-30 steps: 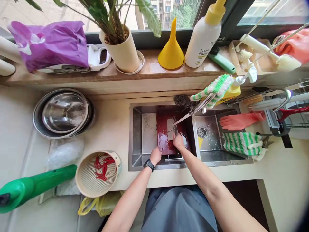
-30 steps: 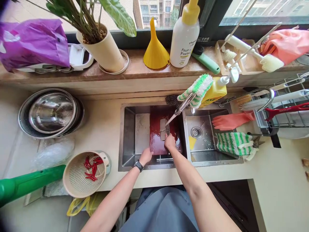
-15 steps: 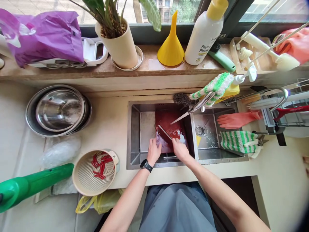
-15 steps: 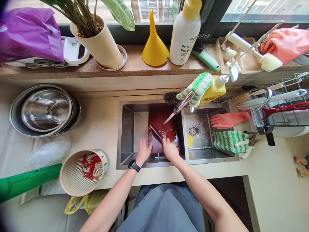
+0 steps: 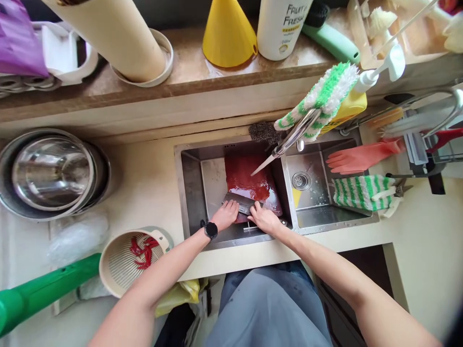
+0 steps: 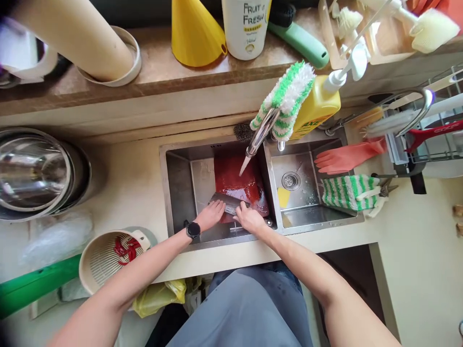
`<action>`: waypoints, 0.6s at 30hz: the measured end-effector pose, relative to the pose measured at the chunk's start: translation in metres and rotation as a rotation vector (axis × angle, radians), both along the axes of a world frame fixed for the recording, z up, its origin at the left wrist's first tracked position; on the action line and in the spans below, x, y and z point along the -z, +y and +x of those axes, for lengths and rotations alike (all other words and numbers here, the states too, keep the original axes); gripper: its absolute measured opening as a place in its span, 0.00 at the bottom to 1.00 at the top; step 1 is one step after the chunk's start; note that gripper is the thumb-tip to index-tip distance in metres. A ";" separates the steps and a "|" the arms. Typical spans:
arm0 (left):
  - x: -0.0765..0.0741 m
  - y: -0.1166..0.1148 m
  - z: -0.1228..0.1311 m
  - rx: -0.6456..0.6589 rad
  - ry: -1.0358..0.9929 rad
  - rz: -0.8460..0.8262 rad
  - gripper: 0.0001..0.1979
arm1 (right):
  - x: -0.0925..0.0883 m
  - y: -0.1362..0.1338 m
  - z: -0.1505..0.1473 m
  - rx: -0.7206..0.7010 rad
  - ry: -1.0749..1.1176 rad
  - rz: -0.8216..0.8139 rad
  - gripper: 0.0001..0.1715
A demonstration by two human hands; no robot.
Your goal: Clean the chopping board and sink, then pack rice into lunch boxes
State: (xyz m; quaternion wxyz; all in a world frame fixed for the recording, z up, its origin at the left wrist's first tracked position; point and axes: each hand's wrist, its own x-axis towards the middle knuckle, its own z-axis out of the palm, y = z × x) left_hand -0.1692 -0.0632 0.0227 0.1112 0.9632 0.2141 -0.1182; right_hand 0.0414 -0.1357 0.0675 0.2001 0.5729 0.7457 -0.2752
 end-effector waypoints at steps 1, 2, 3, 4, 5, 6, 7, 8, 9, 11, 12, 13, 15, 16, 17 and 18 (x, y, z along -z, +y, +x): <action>0.001 -0.001 0.000 0.017 0.021 0.008 0.23 | 0.001 0.000 0.001 0.002 0.013 -0.005 0.28; 0.002 -0.002 -0.001 0.032 0.038 0.012 0.23 | 0.002 0.000 0.001 -0.001 0.024 -0.010 0.29; 0.003 -0.003 -0.001 0.044 0.048 0.013 0.24 | 0.003 0.001 0.002 -0.003 0.032 -0.014 0.29; 0.004 -0.002 -0.001 0.055 0.054 0.008 0.24 | 0.004 0.001 0.002 -0.003 0.037 -0.017 0.30; 0.005 -0.002 -0.002 0.064 0.057 -0.001 0.25 | 0.004 0.001 0.003 0.000 0.040 -0.019 0.30; 0.006 -0.001 -0.002 0.071 0.059 -0.014 0.25 | 0.005 0.002 0.003 0.005 0.041 -0.021 0.31; 0.007 0.000 -0.002 0.073 0.060 -0.031 0.25 | 0.005 0.003 0.003 0.009 0.040 -0.023 0.31; 0.008 0.002 -0.002 0.068 0.063 -0.049 0.25 | 0.005 0.005 0.002 0.015 0.039 -0.027 0.31; 0.009 0.004 -0.001 0.052 0.065 -0.070 0.26 | 0.005 0.006 0.002 0.025 0.037 -0.031 0.30; 0.012 0.007 0.000 -0.001 0.064 -0.114 0.26 | 0.004 0.010 0.000 0.054 0.037 -0.043 0.30; 0.013 0.009 0.000 -0.030 0.059 -0.135 0.26 | 0.004 0.011 0.000 0.071 0.041 -0.052 0.29; 0.014 0.010 0.001 -0.052 0.051 -0.152 0.27 | 0.004 0.012 0.000 0.086 0.048 -0.059 0.29; 0.015 0.011 0.000 -0.062 0.037 -0.177 0.28 | 0.004 0.012 0.001 0.101 0.067 -0.068 0.29; 0.016 0.012 0.000 -0.052 0.034 -0.185 0.28 | 0.004 0.012 0.002 0.097 0.077 -0.073 0.29; 0.016 0.014 0.000 -0.038 0.033 -0.192 0.28 | 0.005 0.013 0.002 0.089 0.084 -0.075 0.29; 0.017 0.016 0.001 -0.027 0.034 -0.195 0.28 | 0.006 0.014 0.003 0.081 0.088 -0.074 0.29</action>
